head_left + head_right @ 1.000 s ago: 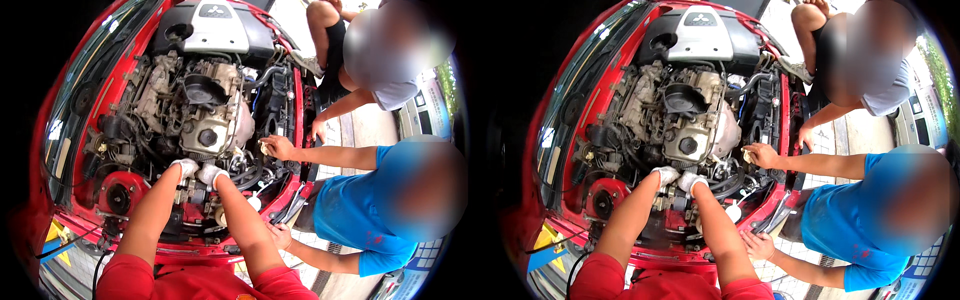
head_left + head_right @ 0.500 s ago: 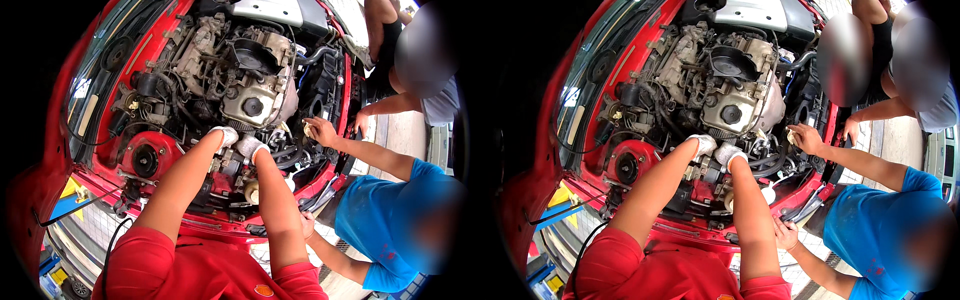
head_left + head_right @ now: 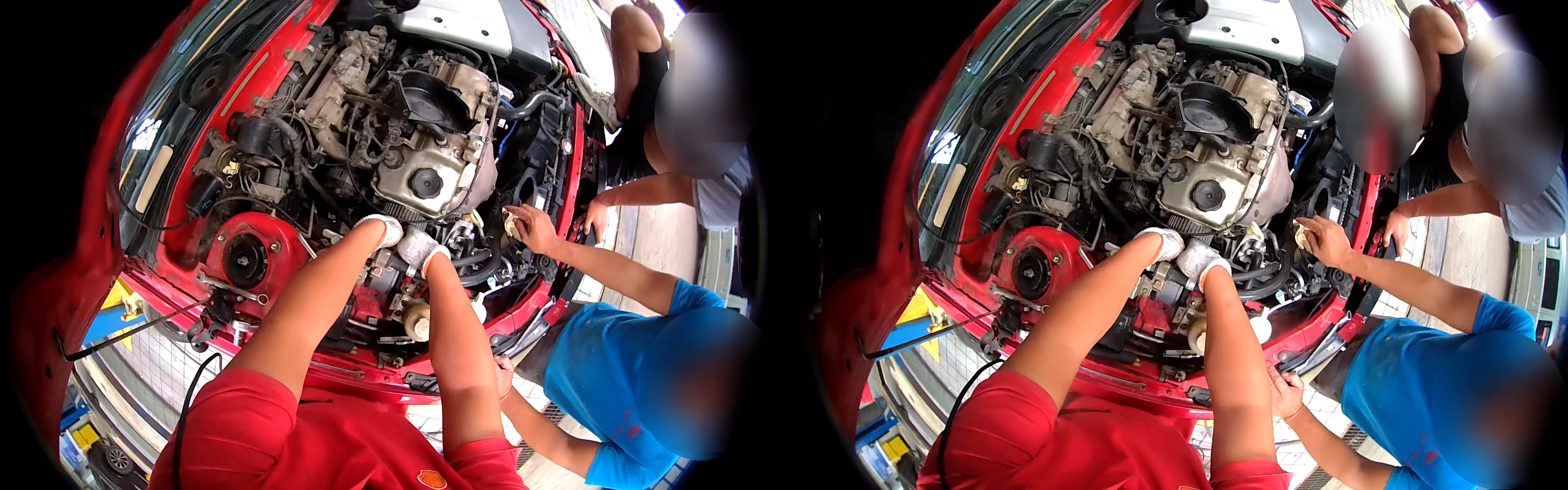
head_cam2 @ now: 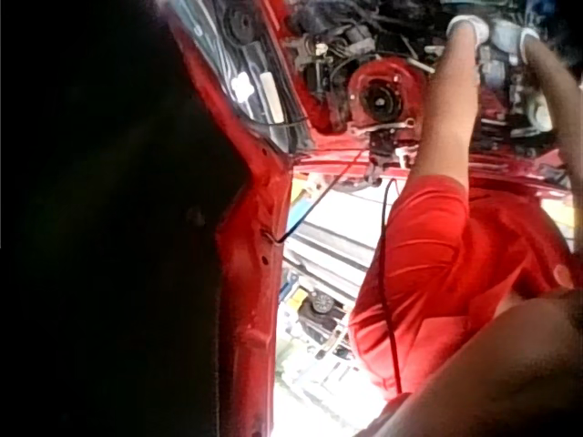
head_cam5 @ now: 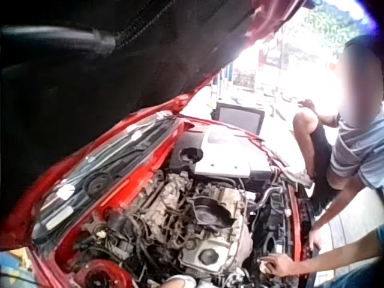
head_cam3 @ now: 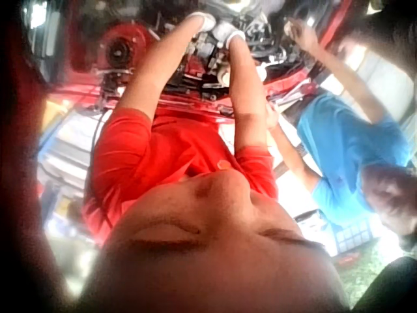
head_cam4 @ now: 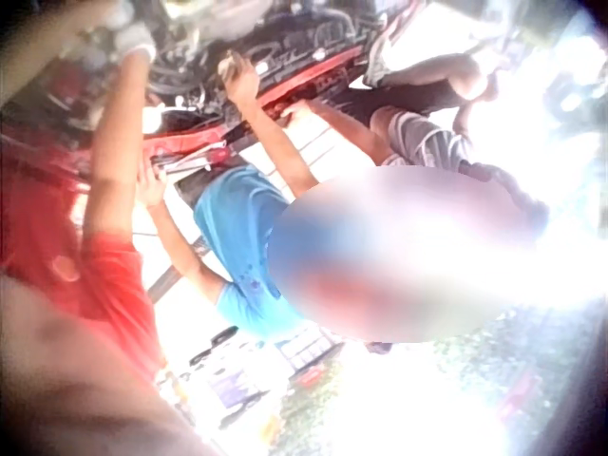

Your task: The person works on a red car in a garage, first cleaning the brake assembly with a rag, then moving to the engine bay to install and tighten a serpentine belt. The person uses a wrench to secure the belt tensioner and later cleans the brake rotor with a rag.

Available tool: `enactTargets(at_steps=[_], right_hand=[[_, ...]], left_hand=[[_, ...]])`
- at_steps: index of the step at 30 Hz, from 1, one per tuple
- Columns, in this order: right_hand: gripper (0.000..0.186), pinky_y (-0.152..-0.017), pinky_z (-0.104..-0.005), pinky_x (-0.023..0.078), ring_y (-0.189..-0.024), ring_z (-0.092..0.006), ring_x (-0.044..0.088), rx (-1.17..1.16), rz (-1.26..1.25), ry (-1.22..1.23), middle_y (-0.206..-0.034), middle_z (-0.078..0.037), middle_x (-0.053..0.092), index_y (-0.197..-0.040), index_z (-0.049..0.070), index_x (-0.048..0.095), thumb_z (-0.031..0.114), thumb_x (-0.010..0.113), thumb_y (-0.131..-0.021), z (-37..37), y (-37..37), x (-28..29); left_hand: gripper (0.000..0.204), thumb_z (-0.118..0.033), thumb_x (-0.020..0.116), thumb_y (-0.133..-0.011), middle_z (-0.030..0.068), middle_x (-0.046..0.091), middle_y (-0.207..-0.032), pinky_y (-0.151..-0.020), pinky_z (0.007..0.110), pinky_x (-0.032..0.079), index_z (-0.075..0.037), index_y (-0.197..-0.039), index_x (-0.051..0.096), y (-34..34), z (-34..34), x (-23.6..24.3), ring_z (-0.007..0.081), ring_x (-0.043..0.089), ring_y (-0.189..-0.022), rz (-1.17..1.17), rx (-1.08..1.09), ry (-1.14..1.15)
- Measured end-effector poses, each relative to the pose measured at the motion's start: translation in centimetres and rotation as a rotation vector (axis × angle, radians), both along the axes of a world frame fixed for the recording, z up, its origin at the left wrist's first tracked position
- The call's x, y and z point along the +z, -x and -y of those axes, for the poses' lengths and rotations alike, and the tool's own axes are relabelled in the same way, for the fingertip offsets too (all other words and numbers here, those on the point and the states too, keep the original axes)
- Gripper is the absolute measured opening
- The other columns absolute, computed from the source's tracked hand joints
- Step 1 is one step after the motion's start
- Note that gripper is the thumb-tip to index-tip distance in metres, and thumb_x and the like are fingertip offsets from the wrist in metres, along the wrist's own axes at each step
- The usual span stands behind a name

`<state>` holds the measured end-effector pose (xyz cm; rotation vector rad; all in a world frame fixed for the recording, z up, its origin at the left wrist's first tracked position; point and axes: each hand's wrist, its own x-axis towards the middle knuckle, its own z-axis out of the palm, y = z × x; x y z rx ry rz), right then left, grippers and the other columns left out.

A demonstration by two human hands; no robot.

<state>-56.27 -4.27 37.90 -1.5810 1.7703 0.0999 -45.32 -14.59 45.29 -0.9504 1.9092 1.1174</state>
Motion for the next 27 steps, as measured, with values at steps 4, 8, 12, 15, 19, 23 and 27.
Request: enactTargets(at_steps=[4,8,12,15,19,23,27], right_hand=[[0.037,-0.101,-0.0437,0.051,-0.116,-0.0381,0.065,0.113,0.016,-0.014,-0.120,-0.023,0.070,-0.115,0.006,0.073,0.029,0.052,-0.097,0.4,1.7,-3.0],[0.036,-0.099,-0.0430,0.053,-0.113,-0.0368,0.067,0.196,-0.034,-0.090,-0.121,-0.023,0.069,-0.114,0.005,0.074,0.026,0.050,-0.096,1.3,0.9,-2.0],[0.034,-0.096,-0.0436,0.055,-0.110,-0.0367,0.069,-0.013,-0.007,-0.030,-0.118,-0.025,0.070,-0.113,0.005,0.074,0.020,0.049,-0.096,0.4,-0.9,4.6],[0.035,-0.097,-0.0431,0.054,-0.111,-0.0362,0.068,0.214,0.032,-0.042,-0.119,-0.023,0.070,-0.112,0.005,0.075,0.024,0.051,-0.094,1.3,0.1,3.0],[0.038,-0.101,-0.0421,0.052,-0.119,-0.0342,0.065,0.027,0.046,-0.214,-0.127,-0.021,0.068,-0.119,0.008,0.074,0.026,0.051,-0.094,0.7,1.6,-3.0],[0.038,-0.095,-0.0440,0.054,-0.110,-0.0367,0.069,0.089,0.003,-0.063,-0.119,-0.026,0.070,-0.115,0.002,0.071,0.025,0.049,-0.096,1.6,-0.8,1.1],[0.038,-0.095,-0.0443,0.054,-0.110,-0.0375,0.068,0.079,0.089,-0.111,-0.121,-0.024,0.069,-0.116,0.003,0.071,0.028,0.052,-0.094,1.2,0.2,3.4]], left_hand=[[0.037,-0.015,0.050,-0.089,0.0180,0.074,-0.115,-0.084,0.047,0.055,0.000,-0.114,0.073,0.5,-0.1,-1.4,0.0338,0.072,-0.099,-0.061,-0.162,0.064],[0.038,-0.016,0.049,-0.090,0.0170,0.074,-0.116,-0.088,0.046,0.055,-0.001,-0.114,0.074,-0.7,0.6,-5.6,0.0322,0.072,-0.102,-0.108,-0.346,0.109],[0.033,-0.009,0.051,-0.089,0.0190,0.076,-0.101,-0.076,0.047,0.057,0.004,-0.108,0.074,-0.4,0.2,-5.5,0.0305,0.073,-0.087,0.114,-0.276,0.058],[0.030,-0.010,0.058,-0.082,0.0198,0.076,-0.099,-0.078,0.045,0.056,0.001,-0.105,0.075,-1.0,0.3,-8.7,0.0327,0.073,-0.088,-0.026,-0.213,0.121],[0.038,-0.014,0.049,-0.088,0.0189,0.073,-0.116,-0.087,0.047,0.056,0.001,-0.113,0.073,0.8,0.2,-3.7,0.0332,0.073,-0.099,-0.141,-0.431,0.109],[0.031,-0.012,0.065,-0.077,0.0190,0.076,-0.100,-0.077,0.049,0.056,0.000,-0.104,0.076,-1.6,1.0,-8.6,0.0345,0.072,-0.090,0.051,0.010,0.053],[0.030,-0.012,0.061,-0.081,0.0189,0.076,-0.104,-0.079,0.047,0.056,0.000,-0.106,0.075,0.0,-0.1,-2.7,0.0325,0.073,-0.090,-0.038,-0.191,0.135]])
